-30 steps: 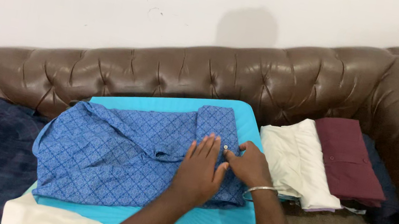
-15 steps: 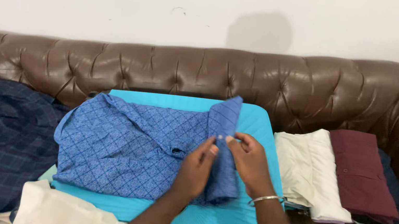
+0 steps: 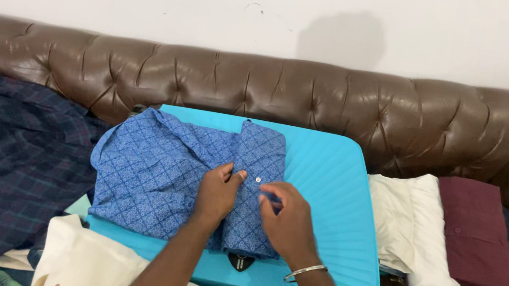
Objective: The person folds a blue patterned shirt on top of a light blue suitcase, smoothing and buttoning it before placing it aside. They then pick up a dark plaid shirt, button it, and fold it on the suitcase.
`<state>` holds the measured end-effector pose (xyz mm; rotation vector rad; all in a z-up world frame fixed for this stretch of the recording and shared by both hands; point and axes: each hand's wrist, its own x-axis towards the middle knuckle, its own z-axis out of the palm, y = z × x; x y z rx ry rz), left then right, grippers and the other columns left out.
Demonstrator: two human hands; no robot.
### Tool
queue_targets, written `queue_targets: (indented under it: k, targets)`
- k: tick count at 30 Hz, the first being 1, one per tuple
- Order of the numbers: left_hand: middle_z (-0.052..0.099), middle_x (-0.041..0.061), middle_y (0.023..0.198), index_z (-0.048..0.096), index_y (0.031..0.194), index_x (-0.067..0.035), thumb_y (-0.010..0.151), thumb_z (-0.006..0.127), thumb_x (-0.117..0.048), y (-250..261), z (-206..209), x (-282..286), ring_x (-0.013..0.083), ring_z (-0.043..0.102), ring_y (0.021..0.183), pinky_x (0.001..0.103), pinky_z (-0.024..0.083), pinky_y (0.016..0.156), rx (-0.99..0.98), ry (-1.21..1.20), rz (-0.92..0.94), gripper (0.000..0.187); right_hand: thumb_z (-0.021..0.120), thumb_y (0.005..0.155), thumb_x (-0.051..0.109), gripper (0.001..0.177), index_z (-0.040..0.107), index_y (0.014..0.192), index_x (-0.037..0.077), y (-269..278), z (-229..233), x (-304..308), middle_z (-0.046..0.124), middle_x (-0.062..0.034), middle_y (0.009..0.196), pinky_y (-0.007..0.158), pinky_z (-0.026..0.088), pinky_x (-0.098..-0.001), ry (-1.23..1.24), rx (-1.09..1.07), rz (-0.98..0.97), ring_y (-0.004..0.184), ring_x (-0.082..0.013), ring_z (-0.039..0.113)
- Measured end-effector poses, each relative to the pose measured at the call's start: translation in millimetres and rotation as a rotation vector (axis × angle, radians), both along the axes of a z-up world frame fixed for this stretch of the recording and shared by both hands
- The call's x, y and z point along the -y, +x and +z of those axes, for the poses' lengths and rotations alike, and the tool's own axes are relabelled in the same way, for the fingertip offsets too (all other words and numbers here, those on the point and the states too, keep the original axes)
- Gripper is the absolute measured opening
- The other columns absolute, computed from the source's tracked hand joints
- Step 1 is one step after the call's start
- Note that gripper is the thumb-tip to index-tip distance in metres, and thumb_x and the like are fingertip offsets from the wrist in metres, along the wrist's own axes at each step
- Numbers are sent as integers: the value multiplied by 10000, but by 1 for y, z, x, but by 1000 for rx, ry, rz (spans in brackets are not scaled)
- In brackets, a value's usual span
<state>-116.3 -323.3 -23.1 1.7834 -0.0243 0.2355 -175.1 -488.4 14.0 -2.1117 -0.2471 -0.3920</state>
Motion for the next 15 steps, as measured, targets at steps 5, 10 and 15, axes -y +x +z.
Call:
queue_targets:
  k: [5, 10, 15]
  targets:
    - [738, 138, 816, 702, 1010, 13, 937, 632, -205, -3, 5, 5, 196, 670, 698, 364, 522, 698, 51, 104, 75, 240, 776, 871, 356, 603, 597, 1322, -3, 4, 4, 1, 730, -218, 1049, 782, 557, -385, -151, -248, -267, 917, -291, 703]
    - [714, 281, 1005, 693, 1137, 54, 953, 651, -216, -6, -1, 19, 427, 687, 924, 465, 529, 810, 222, 283, 254, 330, 778, 843, 289, 610, 586, 1285, -85, 6, 4, 3, 750, -196, 986, 695, 595, -338, 365, -528, -111, 814, -203, 730]
    - [648, 288, 1218, 584, 1293, 61, 948, 669, -239, -4, 2, 41, 437, 635, 1148, 459, 486, 985, 152, 124, 117, 465, 754, 817, 149, 525, 608, 1252, -106, 19, -6, 24, 755, -171, 946, 657, 592, -332, 621, -481, -130, 744, -200, 723]
